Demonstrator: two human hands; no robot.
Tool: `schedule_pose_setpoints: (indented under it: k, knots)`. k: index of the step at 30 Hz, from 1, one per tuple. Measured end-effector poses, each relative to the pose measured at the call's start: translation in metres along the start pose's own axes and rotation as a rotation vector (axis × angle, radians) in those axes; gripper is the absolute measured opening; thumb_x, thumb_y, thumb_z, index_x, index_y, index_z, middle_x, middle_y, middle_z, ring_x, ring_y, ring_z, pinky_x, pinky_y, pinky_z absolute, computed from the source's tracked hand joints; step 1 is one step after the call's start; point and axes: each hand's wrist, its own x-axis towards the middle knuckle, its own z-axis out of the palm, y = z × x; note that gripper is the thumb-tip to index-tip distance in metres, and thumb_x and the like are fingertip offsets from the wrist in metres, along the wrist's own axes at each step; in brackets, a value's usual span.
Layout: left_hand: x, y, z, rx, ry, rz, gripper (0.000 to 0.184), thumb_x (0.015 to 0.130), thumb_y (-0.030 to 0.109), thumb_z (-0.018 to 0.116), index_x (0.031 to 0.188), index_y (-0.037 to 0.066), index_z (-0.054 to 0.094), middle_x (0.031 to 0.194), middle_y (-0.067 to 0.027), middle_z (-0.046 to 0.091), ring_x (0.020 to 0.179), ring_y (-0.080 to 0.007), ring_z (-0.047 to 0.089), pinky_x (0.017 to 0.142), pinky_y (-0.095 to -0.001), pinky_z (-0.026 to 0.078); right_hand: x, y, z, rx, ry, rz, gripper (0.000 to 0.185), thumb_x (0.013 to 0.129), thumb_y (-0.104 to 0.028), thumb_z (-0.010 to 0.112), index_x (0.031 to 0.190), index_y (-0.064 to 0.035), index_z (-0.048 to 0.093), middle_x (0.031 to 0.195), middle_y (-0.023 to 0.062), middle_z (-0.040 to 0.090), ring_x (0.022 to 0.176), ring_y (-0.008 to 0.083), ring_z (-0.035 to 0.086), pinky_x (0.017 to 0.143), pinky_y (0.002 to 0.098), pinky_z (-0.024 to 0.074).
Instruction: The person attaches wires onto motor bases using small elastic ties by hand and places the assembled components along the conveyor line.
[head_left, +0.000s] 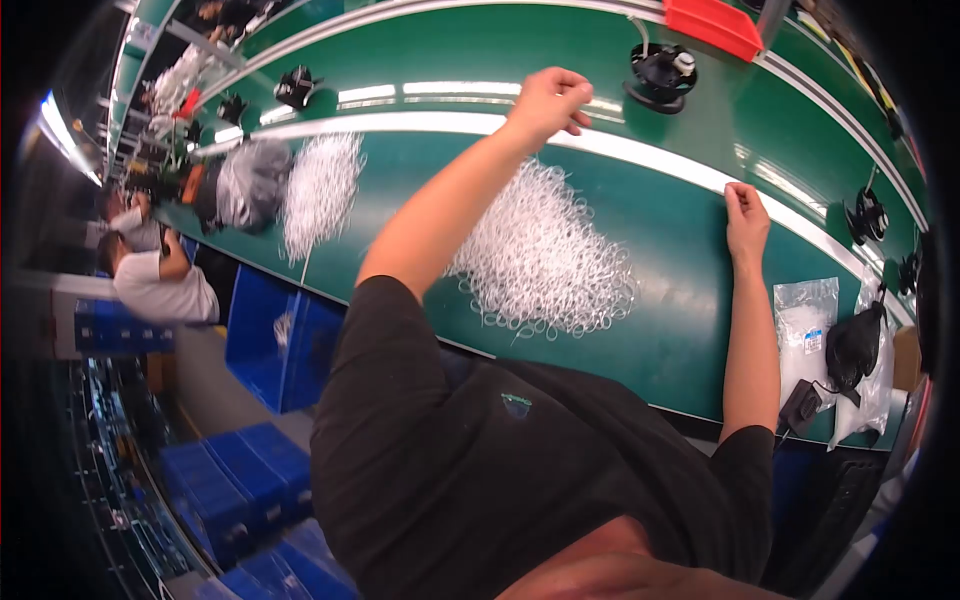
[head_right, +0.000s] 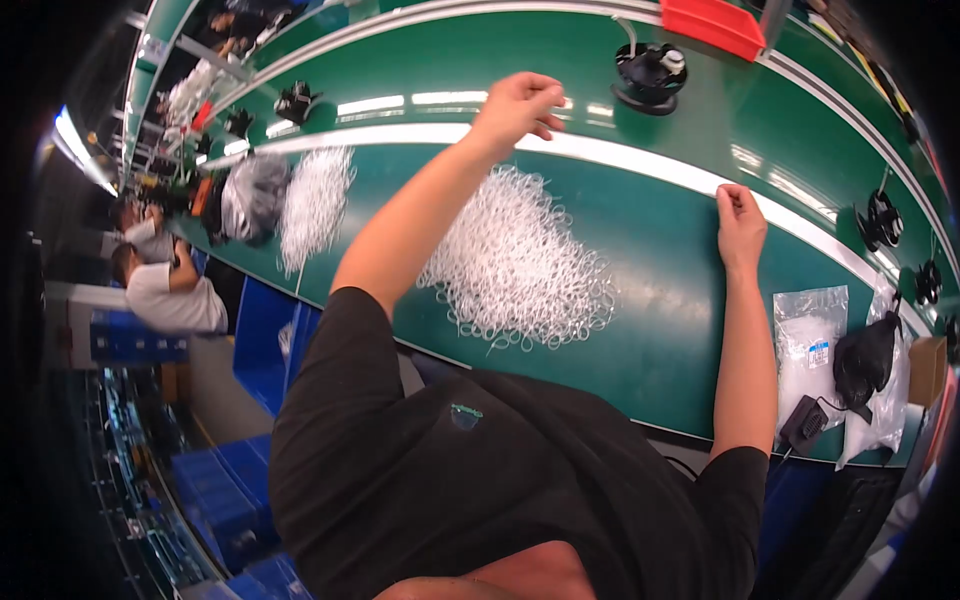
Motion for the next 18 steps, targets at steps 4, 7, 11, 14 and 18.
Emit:
schedule_pose_setpoints:
  k: [4, 7, 11, 14, 18]
  knots:
    - [-0.078, 0.005, -0.078, 0.186, 0.192, 0.033, 0.023, 0.096, 0.018, 0.063, 0.108, -0.001, 0.062, 0.098, -0.0123, 0.070, 0.077, -0.0171, 0.069, 0.062, -0.0279, 0.056, 0.001, 0.002, -0.002, -0.060, -0.035, -0.007, 0.021, 0.096, -0.023, 0.066, 0.100, -0.0027, 0.069, 0.083, -0.0021, 0.064, 0.076, 0.0059, 0.056, 0.073, 0.0222, 0.0468]
    - [-0.142, -0.002, -0.134, 0.238, 0.407, 0.108, 0.021, 0.096, 0.019, 0.066, 0.102, -0.001, 0.064, 0.094, -0.0115, 0.071, 0.074, -0.0148, 0.067, 0.060, -0.0256, 0.052, 0.001, 0.004, -0.002, -0.116, -0.041, -0.017, 0.023, 0.096, -0.025, 0.066, 0.102, -0.0034, 0.070, 0.084, -0.0019, 0.065, 0.077, 0.0058, 0.057, 0.074, 0.0214, 0.0464]
    - [-0.221, -0.008, -0.177, 0.486, 0.666, -0.011, 0.016, 0.093, 0.015, 0.070, 0.097, 0.000, 0.067, 0.085, -0.0046, 0.070, 0.070, -0.0102, 0.063, 0.059, -0.0235, 0.049, 0.001, 0.000, -0.002, -0.189, -0.044, -0.012, 0.024, 0.096, -0.027, 0.066, 0.104, -0.0052, 0.071, 0.085, -0.0014, 0.066, 0.078, 0.0065, 0.057, 0.075, 0.0218, 0.0469]
    - [-0.258, -0.039, -0.203, 0.673, 0.689, -0.083, 0.013, 0.090, 0.012, 0.072, 0.093, -0.001, 0.069, 0.080, -0.0022, 0.069, 0.068, -0.0078, 0.061, 0.059, -0.0224, 0.048, -0.002, -0.005, 0.000, -0.232, -0.038, -0.005, 0.025, 0.096, -0.029, 0.067, 0.104, -0.0057, 0.071, 0.086, -0.0009, 0.067, 0.079, 0.0074, 0.059, 0.076, 0.0227, 0.0477]
    - [-0.265, -0.060, -0.195, 0.823, 0.634, -0.137, 0.012, 0.087, 0.008, 0.074, 0.091, -0.003, 0.070, 0.076, -0.0034, 0.068, 0.069, -0.0078, 0.060, 0.064, -0.0238, 0.050, -0.003, -0.009, 0.000, -0.275, -0.032, -0.005, 0.026, 0.096, -0.030, 0.066, 0.104, -0.0059, 0.071, 0.088, -0.0003, 0.068, 0.079, 0.0083, 0.060, 0.076, 0.0237, 0.0484]
